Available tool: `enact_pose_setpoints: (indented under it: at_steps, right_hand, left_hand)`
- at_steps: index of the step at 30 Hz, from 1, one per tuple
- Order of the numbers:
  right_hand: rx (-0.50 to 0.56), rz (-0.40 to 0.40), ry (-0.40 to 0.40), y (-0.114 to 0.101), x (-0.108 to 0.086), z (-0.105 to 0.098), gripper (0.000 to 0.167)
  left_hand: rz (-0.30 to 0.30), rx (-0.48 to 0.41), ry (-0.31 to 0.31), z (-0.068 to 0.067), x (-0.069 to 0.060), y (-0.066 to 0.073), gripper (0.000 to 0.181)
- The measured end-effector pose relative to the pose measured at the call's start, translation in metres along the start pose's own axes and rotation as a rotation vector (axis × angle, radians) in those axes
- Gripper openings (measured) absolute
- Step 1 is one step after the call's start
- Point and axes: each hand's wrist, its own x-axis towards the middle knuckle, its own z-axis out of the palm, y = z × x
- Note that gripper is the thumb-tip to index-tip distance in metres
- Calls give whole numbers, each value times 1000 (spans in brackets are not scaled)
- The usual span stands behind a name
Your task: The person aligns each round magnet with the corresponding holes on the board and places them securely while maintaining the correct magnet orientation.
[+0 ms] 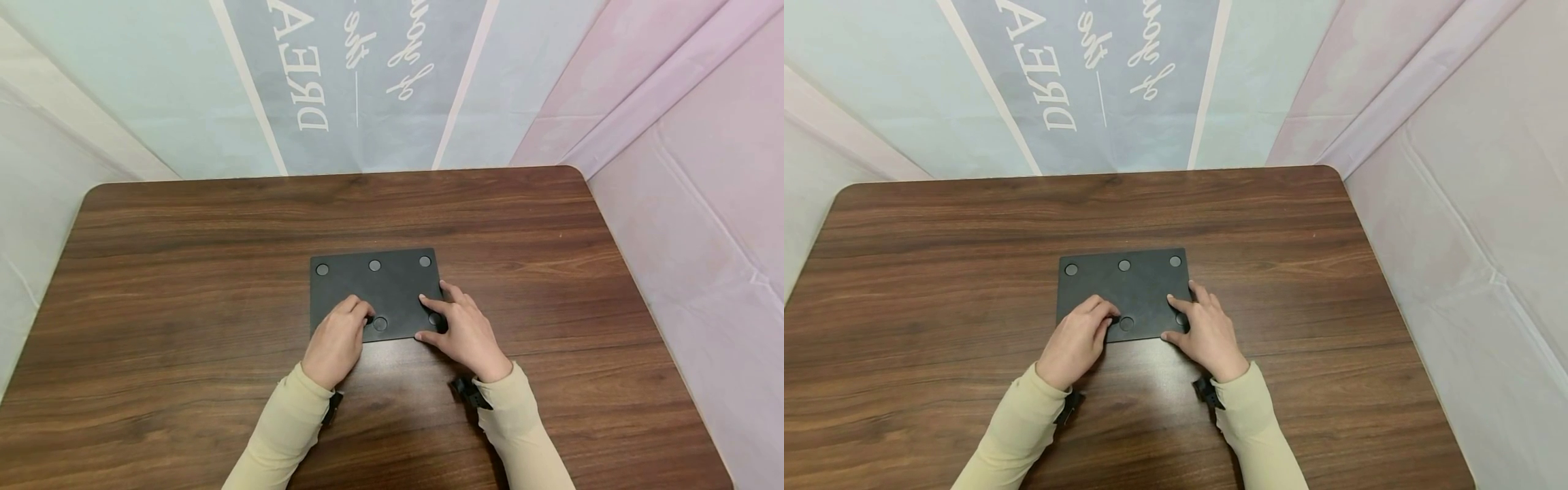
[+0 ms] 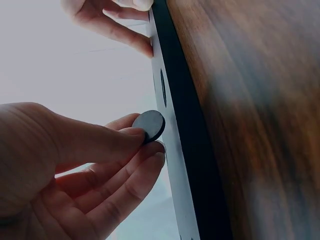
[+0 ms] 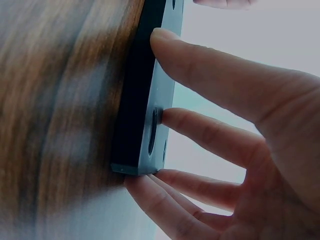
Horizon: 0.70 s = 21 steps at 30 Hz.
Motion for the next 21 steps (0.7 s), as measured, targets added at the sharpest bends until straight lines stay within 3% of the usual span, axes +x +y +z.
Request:
enact_pose_setpoints:
  at_steps: [21]
  right_hand:
    - [-7,2,8,1,0,2,63]
  left_hand:
    - [41,14,-18,8,2,6,23]
